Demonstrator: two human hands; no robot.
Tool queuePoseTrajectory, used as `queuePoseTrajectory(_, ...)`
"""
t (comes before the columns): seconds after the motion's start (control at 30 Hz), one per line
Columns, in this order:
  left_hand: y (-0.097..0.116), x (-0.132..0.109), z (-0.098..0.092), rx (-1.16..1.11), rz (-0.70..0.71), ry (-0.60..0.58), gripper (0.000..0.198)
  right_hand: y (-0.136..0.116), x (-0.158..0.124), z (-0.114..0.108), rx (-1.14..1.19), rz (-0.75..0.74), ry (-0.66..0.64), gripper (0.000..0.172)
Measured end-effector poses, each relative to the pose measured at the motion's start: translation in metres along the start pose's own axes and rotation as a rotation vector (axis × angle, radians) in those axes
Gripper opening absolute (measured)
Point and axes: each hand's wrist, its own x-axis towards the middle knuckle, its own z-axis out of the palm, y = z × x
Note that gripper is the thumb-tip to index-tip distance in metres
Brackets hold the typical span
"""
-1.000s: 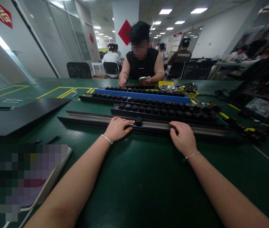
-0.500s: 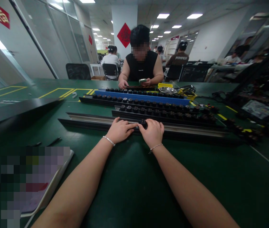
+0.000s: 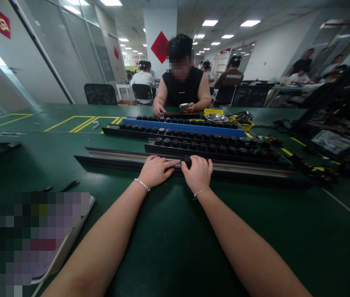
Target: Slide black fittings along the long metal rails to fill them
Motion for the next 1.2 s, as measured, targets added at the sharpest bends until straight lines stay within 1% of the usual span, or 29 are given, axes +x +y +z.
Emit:
queuePoseTrajectory(0.53,-0.002,0.0,0.001,0.028,0.016,0.004,0.033,0.007,0.0,-0.008,-0.045,0.042,-0.018,0.033)
queuePoseTrajectory(0.93,-0.002,0.0,0.002,0.038,0.011,-0.007,0.034,0.019,0.0,-0.006,-0.071,0.042,0.054,0.032)
queuePoseTrajectory(1.2,-0.002,0.001,0.001,0.042,0.011,-0.011,0.035,0.022,0.0,-0.013,-0.092,0.053,0.036,0.032)
